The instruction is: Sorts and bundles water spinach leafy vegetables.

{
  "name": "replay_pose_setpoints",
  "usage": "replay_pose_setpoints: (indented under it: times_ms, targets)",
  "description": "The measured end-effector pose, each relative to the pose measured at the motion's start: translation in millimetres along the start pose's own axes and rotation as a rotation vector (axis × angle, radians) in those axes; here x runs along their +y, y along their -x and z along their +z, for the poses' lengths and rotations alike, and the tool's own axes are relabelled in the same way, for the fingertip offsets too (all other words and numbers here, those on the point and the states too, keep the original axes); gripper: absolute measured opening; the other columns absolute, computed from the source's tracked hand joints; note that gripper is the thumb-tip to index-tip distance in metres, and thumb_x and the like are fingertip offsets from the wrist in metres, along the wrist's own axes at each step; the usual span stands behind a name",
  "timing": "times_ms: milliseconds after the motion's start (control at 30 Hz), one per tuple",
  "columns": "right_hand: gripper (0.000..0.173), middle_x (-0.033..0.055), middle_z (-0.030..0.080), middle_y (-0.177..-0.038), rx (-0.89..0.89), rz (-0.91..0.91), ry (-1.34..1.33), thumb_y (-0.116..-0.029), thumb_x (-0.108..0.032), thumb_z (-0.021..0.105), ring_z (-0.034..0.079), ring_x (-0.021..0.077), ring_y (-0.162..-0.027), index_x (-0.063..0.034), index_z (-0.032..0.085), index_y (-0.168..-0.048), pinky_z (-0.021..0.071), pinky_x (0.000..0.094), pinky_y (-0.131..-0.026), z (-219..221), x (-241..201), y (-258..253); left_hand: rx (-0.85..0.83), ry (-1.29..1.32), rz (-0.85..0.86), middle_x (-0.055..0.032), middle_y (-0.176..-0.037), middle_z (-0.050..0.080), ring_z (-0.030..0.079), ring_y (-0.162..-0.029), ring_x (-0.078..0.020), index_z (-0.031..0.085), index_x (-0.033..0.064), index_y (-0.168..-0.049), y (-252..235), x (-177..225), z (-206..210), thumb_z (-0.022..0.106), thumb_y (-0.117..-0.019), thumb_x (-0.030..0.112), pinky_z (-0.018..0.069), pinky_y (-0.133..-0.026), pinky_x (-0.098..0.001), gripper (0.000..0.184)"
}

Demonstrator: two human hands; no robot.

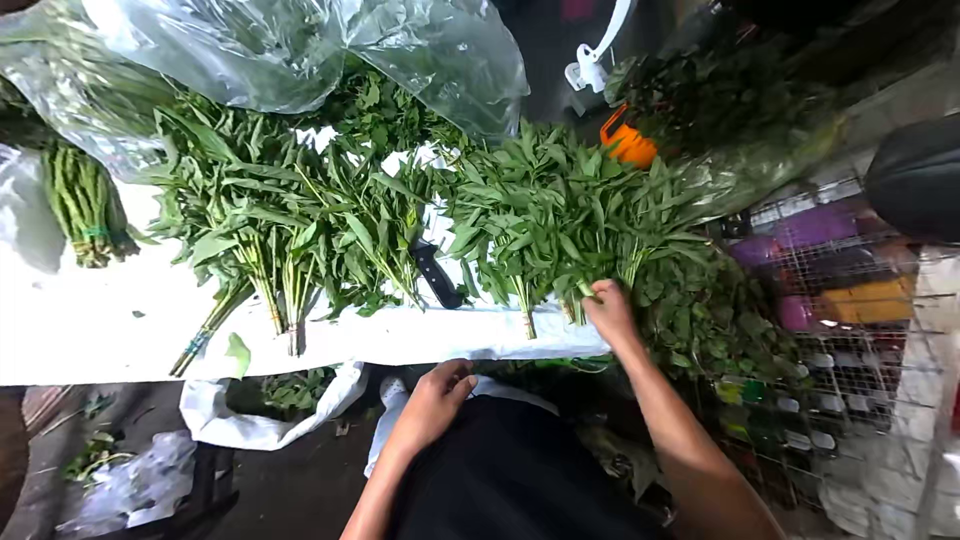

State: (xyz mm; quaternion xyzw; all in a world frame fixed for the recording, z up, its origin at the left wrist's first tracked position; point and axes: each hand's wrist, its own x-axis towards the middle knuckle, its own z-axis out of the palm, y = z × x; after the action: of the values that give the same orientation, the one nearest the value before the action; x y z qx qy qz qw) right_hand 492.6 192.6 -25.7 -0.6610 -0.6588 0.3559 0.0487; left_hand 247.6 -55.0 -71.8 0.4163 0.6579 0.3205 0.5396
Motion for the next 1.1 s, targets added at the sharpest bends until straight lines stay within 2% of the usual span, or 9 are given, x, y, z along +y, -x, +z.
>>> replay_pose_setpoints:
  times_ms: [67, 100, 200, 267, 400, 633, 767, 967, 1100]
  targets:
    - [0.045, 0.0144, 0.066, -0.100, 0.032, -0.021, -0.191, -0.0931, -0.013, 0.061, 0.062, 0.0205, -0.076, 0.0017, 0.053, -0.134, 0.0541, 0.0389, -0.066, -40.2, 3.0, 2.4, 0.001, 0.017, 0.008, -0.0095, -0.113, 0.071, 0.070, -0.097, -0.0163, 0.067, 0.0055, -0.125, -1.9, -2.6, 2.7, 0.058, -0.1037, 0.032, 0.0578, -0.091, -0.0379, 0.035]
    - [0.041, 0.0072, 0.061, -0.086, 0.027, -0.040, -0.298, -0.0930, -0.012, 0.059, 0.053, 0.0131, -0.060, 0.0005, 0.053, -0.131, 0.0461, 0.0305, -0.053, -60.2, 3.7, 5.7, -0.003, 0.025, 0.007, -0.0097, -0.113, 0.071, 0.070, -0.097, -0.0167, 0.067, 0.0054, -0.125, -2.4, -3.6, 3.4, 0.057, -0.1038, 0.032, 0.0574, -0.091, -0.0385, 0.036]
    - [0.016, -0.0059, 0.051, -0.063, -0.105, -0.133, -0.679, -0.0942, -0.015, 0.045, 0.044, 0.0032, -0.044, -0.0109, 0.051, -0.108, 0.0382, 0.0195, -0.040, -113.6, 10.5, 13.1, -0.006, 0.032, 0.009, -0.0091, -0.111, 0.072, 0.070, -0.096, -0.0162, 0.067, 0.0059, -0.125, -4.0, -6.4, 4.7, 0.057, -0.1036, 0.034, 0.0574, -0.091, -0.0384, 0.037]
    - [0.014, -0.0067, 0.056, -0.061, -0.196, -0.221, -0.891, -0.0960, -0.023, 0.047, 0.049, 0.0023, -0.045, -0.0164, 0.056, -0.103, 0.0421, 0.0181, -0.042, -135.5, 19.3, 15.4, -0.013, 0.036, 0.005, -0.0077, -0.109, 0.072, 0.070, -0.094, -0.0153, 0.068, 0.0070, -0.125, -6.8, -7.7, 5.3, 0.058, -0.1030, 0.034, 0.0576, -0.089, -0.0389, 0.036]
    - [0.033, -0.0059, 0.061, -0.070, -0.287, -0.393, -1.104, -0.0955, -0.041, 0.067, 0.055, 0.0035, -0.052, -0.0157, 0.066, -0.116, 0.0484, 0.0193, -0.048, -143.7, 26.0, 17.6, -0.020, 0.034, 0.007, -0.0062, -0.105, 0.073, 0.070, -0.087, -0.0144, 0.068, 0.0091, -0.124, -14.1, -5.4, 4.7, 0.058, -0.1026, 0.034, 0.0580, -0.084, -0.0392, 0.034]
    - [0.034, -0.0065, 0.065, -0.077, -0.308, -0.570, -1.190, -0.0946, -0.038, 0.071, 0.059, 0.0044, -0.059, -0.0171, 0.066, -0.121, 0.0519, 0.0205, -0.054, -138.6, 16.5, 20.6, 0.003, 0.040, -0.002, -0.0057, -0.104, 0.073, 0.070, -0.087, -0.0144, 0.069, 0.0093, -0.123, -6.5, -9.6, 2.2, 0.058, -0.1020, 0.035, 0.0583, -0.084, -0.0390, 0.035]
    - [0.036, -0.0077, 0.065, -0.076, -0.237, -0.539, -1.110, -0.0861, -0.040, 0.080, 0.062, 0.0066, -0.066, -0.0234, 0.067, -0.115, 0.0557, 0.0261, -0.065, -125.7, 6.7, 19.9, 0.003, 0.071, 0.013, -0.0053, -0.104, 0.074, 0.071, -0.087, -0.0146, 0.069, 0.0085, -0.121, -8.5, -15.2, 3.1, 0.060, -0.1013, 0.034, 0.0596, -0.083, -0.0394, 0.034]
    - [0.038, -0.0015, 0.071, -0.086, -0.487, -0.518, -1.271, -0.0899, -0.035, 0.077, 0.069, 0.0130, -0.075, -0.0193, 0.065, -0.122, 0.0607, 0.0342, -0.074, -74.9, -7.1, 21.8, -0.040, 0.091, 0.026, -0.0038, -0.104, 0.073, 0.070, -0.088, -0.0119, 0.068, 0.0094, -0.122, -11.5, 11.6, -4.6, 0.059, -0.1028, 0.033, 0.0589, -0.084, -0.0360, 0.032]
    - [0.031, 0.0056, 0.073, -0.092, -0.551, -0.222, -1.350, -0.0993, -0.030, 0.065, 0.070, 0.0154, -0.074, -0.0111, 0.062, -0.124, 0.0607, 0.0329, -0.071, -29.2, -18.8, 32.0, -0.085, 0.126, 0.073, -0.0043, -0.107, 0.071, 0.069, -0.089, -0.0110, 0.067, 0.0076, -0.123, -17.8, 32.6, -10.7, 0.057, -0.1044, 0.031, 0.0586, -0.084, -0.0328, 0.031]
